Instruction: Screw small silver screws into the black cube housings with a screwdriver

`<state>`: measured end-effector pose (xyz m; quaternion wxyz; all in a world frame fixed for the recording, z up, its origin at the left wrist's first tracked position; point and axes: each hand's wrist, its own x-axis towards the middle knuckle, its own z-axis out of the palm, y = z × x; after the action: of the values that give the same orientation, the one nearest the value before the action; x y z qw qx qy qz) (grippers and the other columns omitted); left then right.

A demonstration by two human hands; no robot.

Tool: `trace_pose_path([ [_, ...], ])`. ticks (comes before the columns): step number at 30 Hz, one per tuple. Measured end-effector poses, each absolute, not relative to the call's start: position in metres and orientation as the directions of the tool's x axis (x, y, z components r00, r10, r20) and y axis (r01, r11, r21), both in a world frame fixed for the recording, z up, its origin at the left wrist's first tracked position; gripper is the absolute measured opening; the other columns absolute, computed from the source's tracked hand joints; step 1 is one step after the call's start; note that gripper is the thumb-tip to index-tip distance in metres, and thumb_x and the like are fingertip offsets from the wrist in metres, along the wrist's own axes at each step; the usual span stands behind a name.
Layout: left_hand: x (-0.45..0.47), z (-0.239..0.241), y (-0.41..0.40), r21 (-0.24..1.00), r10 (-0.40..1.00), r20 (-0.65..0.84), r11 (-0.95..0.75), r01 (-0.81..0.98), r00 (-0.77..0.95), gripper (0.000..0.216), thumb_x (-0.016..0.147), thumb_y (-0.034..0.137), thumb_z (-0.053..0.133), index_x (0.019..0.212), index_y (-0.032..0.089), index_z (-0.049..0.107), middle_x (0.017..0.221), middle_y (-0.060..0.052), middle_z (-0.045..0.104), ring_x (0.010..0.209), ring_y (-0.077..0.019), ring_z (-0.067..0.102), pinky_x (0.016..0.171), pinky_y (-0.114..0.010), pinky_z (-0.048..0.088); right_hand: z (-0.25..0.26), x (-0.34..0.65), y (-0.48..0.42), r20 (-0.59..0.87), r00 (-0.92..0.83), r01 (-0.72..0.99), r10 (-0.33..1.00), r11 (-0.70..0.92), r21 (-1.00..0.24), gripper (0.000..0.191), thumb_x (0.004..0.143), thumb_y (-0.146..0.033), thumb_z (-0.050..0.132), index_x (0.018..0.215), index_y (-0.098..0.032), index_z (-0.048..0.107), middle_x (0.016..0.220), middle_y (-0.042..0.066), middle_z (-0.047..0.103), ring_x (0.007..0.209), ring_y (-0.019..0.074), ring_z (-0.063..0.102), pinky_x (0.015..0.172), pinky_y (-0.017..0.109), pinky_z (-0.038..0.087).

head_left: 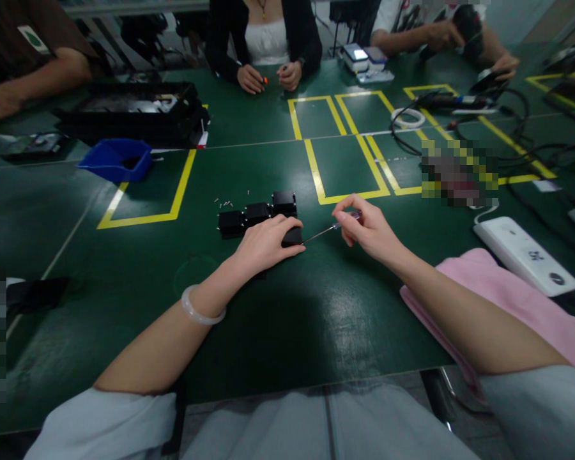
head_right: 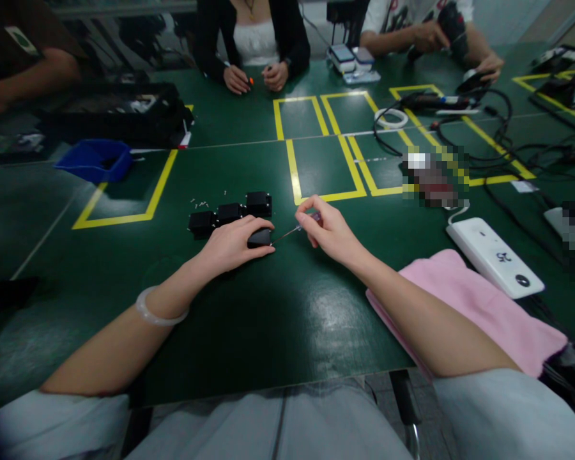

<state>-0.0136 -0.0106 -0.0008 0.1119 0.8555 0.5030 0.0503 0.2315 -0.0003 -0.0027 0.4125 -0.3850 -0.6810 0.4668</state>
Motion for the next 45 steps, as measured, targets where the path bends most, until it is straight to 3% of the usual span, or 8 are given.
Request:
trace_pose_path([
  [4,-0.0134,-0.0009,-0.0104,0.242,0.872,-0.018,-0.47,0.849,0.489,0.048,0.091,0.053,0.06,0.131,0.028,0.054,0.124,-0.005,0.063,0.104,-0.0256,0.064,0.073,-0.032,0.049,-0.0028,0.2318,0.0001,0.191,-0.372,0.169,0.909,0.269,-0.948,0.02,0.096,-0.04,0.058,0.09,-0.022,0.051,0.047,-0.011,0.045,0.037,0.0076,0.043,0.039,0.022,0.029],
  [9,-0.013,-0.0016,-0.01,0.235,0.873,-0.021,-0.469,0.851,0.487,0.048,0.091,0.054,0.06,0.131,0.028,0.054,0.124,-0.005,0.063,0.104,-0.0259,0.064,0.073,-0.032,0.049,-0.0045,0.2305,-0.0004,0.234,-0.369,0.106,0.9,0.29,-0.951,0.02,0.095,-0.038,0.06,0.099,-0.023,0.048,0.053,-0.011,0.048,0.04,0.0081,0.046,0.042,0.022,0.034],
  [15,-0.0133,-0.0016,-0.0105,0.233,0.873,-0.016,-0.472,0.851,0.488,0.048,0.091,0.054,0.06,0.131,0.028,0.054,0.124,-0.004,0.063,0.103,-0.0256,0.064,0.073,-0.032,0.049,-0.0025,0.2315,-0.0008,0.201,-0.371,0.182,0.907,0.283,-0.942,0.021,0.096,-0.041,0.058,0.09,-0.022,0.051,0.048,-0.01,0.045,0.038,0.0082,0.044,0.041,0.023,0.03],
  [21,-0.013,-0.0013,-0.0106,0.233,0.87,-0.014,-0.477,0.847,0.493,0.048,0.091,0.054,0.06,0.131,0.028,0.054,0.123,-0.005,0.063,0.103,-0.0253,0.064,0.074,-0.032,0.049,-0.0022,0.2313,-0.0018,0.224,-0.383,0.112,0.896,0.286,-0.952,0.018,0.096,-0.038,0.058,0.1,-0.023,0.048,0.054,-0.01,0.048,0.042,0.009,0.046,0.044,0.023,0.035],
  [26,-0.0142,-0.0018,-0.0102,0.234,0.868,-0.008,-0.481,0.845,0.496,0.048,0.091,0.054,0.06,0.131,0.028,0.054,0.123,-0.005,0.064,0.102,-0.025,0.064,0.073,-0.032,0.049,0.0002,0.2328,-0.0015,0.197,-0.383,0.194,0.902,0.287,-0.938,0.023,0.097,-0.043,0.056,0.089,-0.022,0.052,0.049,-0.009,0.046,0.04,0.0084,0.046,0.043,0.024,0.032],
  [34,-0.0137,-0.0023,-0.0102,0.227,0.869,-0.014,-0.479,0.848,0.495,0.048,0.091,0.054,0.06,0.132,0.028,0.054,0.123,-0.005,0.063,0.103,-0.0253,0.064,0.073,-0.032,0.048,-0.0032,0.2317,0.0,0.236,-0.38,0.12,0.895,0.3,-0.946,0.017,0.096,-0.036,0.057,0.1,-0.022,0.048,0.052,-0.011,0.049,0.042,0.0087,0.046,0.043,0.022,0.036],
  [40,-0.0138,-0.0024,-0.0097,0.226,0.87,-0.013,-0.478,0.849,0.494,0.048,0.091,0.054,0.061,0.131,0.028,0.054,0.123,-0.004,0.063,0.102,-0.0253,0.065,0.07,-0.031,0.048,-0.0025,0.2324,0.0001,0.196,-0.378,0.192,0.905,0.283,-0.94,0.019,0.097,-0.039,0.055,0.09,-0.021,0.052,0.046,-0.011,0.044,0.037,0.0079,0.043,0.04,0.023,0.029],
  [45,-0.0137,-0.0014,-0.0098,0.228,0.871,-0.023,-0.474,0.85,0.491,0.049,0.091,0.055,0.06,0.132,0.028,0.054,0.123,-0.005,0.063,0.102,-0.0253,0.064,0.07,-0.03,0.048,-0.0034,0.2314,-0.0005,0.226,-0.374,0.124,0.9,0.289,-0.949,0.012,0.096,-0.032,0.055,0.1,-0.022,0.048,0.052,-0.011,0.047,0.041,0.0089,0.045,0.043,0.023,0.034],
])
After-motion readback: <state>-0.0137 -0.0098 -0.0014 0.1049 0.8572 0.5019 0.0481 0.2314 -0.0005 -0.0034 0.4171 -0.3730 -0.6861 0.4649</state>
